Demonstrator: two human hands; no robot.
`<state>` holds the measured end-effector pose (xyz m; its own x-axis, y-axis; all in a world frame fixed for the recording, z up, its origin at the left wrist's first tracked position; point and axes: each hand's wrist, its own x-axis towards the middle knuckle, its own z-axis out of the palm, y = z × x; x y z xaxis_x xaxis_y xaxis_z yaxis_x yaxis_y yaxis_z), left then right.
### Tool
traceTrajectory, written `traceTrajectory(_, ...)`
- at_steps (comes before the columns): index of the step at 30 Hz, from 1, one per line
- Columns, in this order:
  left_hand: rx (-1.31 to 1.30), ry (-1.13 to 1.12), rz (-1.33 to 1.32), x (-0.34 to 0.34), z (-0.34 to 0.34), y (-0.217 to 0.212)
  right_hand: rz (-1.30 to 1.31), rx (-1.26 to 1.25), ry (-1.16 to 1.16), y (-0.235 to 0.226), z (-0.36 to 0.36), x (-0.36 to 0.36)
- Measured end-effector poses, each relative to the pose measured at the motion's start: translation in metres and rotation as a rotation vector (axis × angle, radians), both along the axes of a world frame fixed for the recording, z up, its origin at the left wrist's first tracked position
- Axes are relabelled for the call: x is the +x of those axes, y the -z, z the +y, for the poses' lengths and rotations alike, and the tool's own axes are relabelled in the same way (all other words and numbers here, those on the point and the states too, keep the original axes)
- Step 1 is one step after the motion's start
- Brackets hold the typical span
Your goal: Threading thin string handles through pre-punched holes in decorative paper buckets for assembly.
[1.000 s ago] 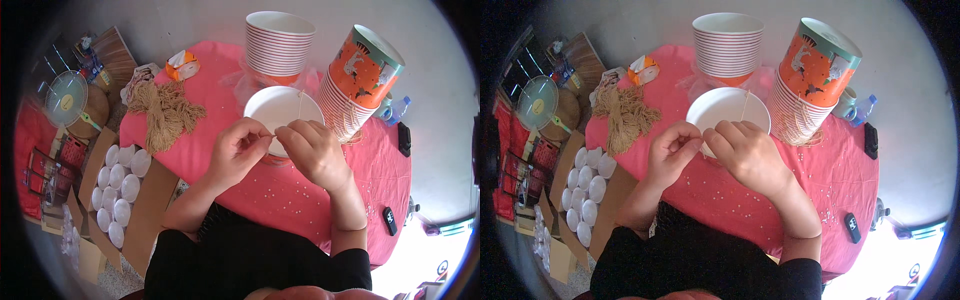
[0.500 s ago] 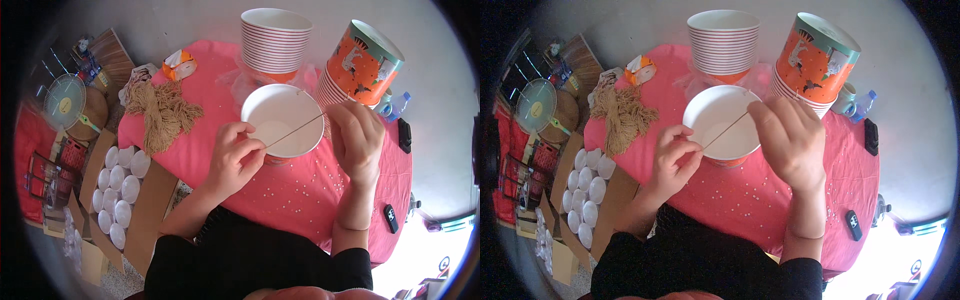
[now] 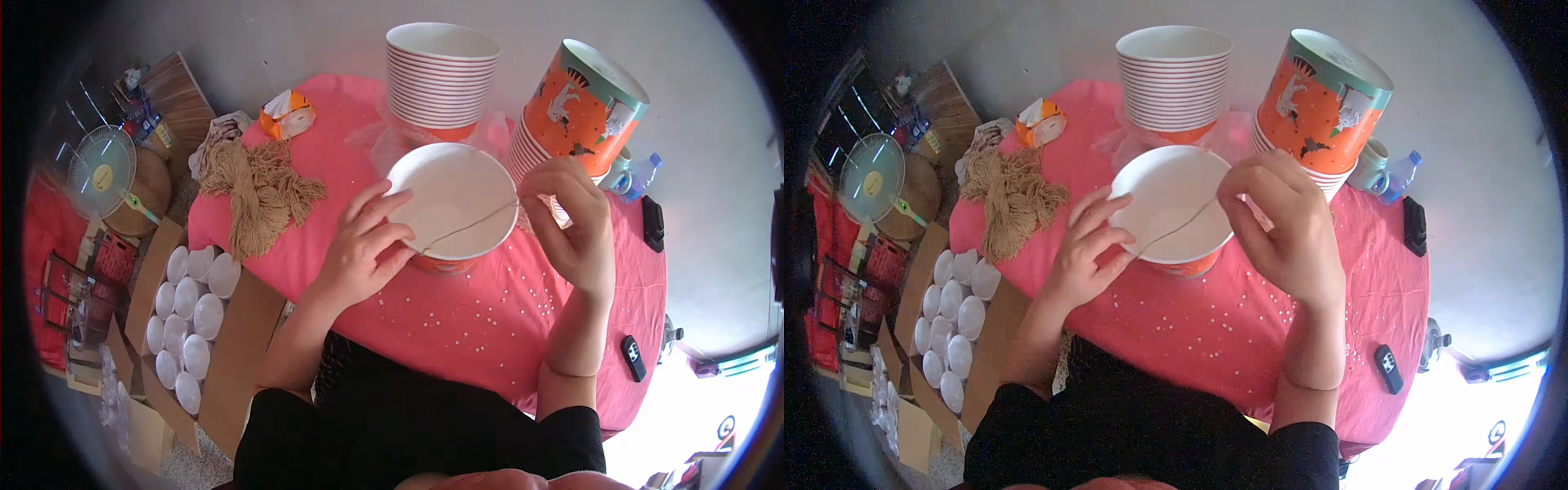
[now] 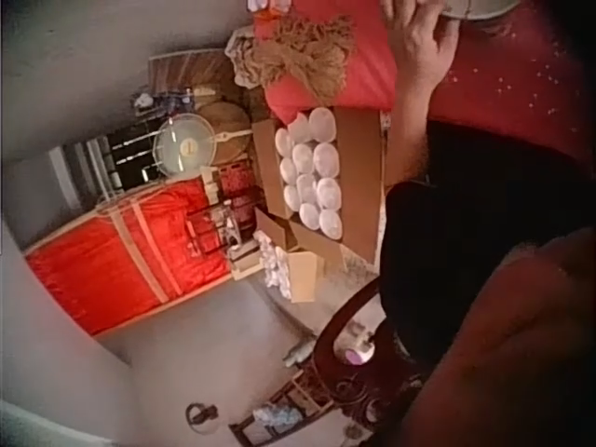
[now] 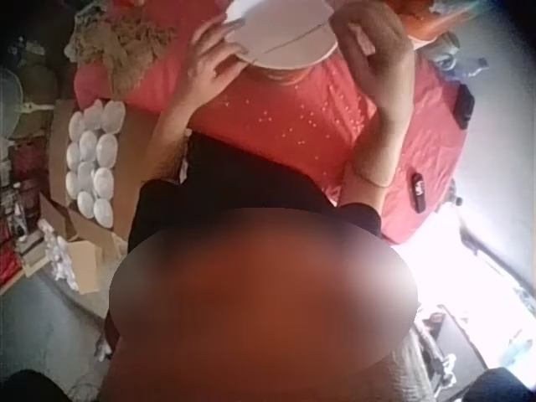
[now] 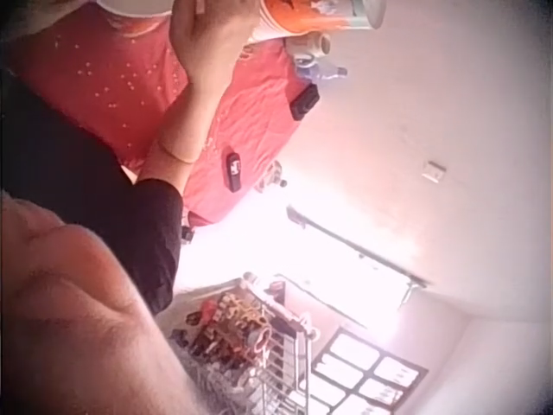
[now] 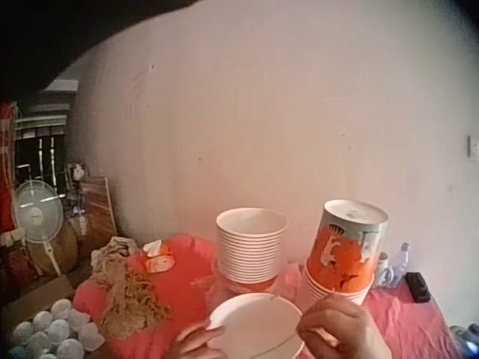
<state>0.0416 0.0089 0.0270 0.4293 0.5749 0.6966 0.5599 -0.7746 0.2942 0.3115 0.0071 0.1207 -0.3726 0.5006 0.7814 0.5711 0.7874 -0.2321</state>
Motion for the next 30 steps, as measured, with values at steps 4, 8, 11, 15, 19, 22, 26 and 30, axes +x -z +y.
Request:
traceTrajectory(4, -0.116, 0.219, -0.193, -0.013, 0.007, -0.001, 0.171, -0.333, -0.378, 0.0, 0.0, 0.018)
traceTrajectory(8, -0.501, 0.318, -0.879, -0.018, -0.007, 0.015, 0.083, -0.322, -0.412, -0.004, -0.001, 0.02)
traceTrajectory(11, -0.502, 0.376, -0.994, -0.029, 0.002, 0.021, 0.029, -0.321, -0.495, -0.011, -0.005, 0.014)
traceTrajectory(15, -0.665, 0.468, -1.231, -0.028, 0.007, 0.024, -0.159, -0.275, -0.491, -0.014, -0.022, -0.002)
traceTrajectory(19, -0.915, 0.466, -1.297, -0.021, 0.013, 0.032, -0.243, -0.193, -0.318, -0.018, -0.031, -0.013)
traceTrajectory(22, -1.013, 0.585, -1.229, -0.035, 0.037, 0.061, -0.143, -0.205, -0.281, -0.033, -0.021, -0.015)
traceTrajectory(26, -0.763, 0.167, -0.925, -0.01, 0.051, 0.055, 0.15, -0.245, -0.149, -0.064, 0.005, 0.001)
traceTrajectory(30, -0.73, 0.182, -0.846, -0.012, 0.064, 0.098, 0.51, -0.241, -0.062, -0.113, 0.023, 0.029)
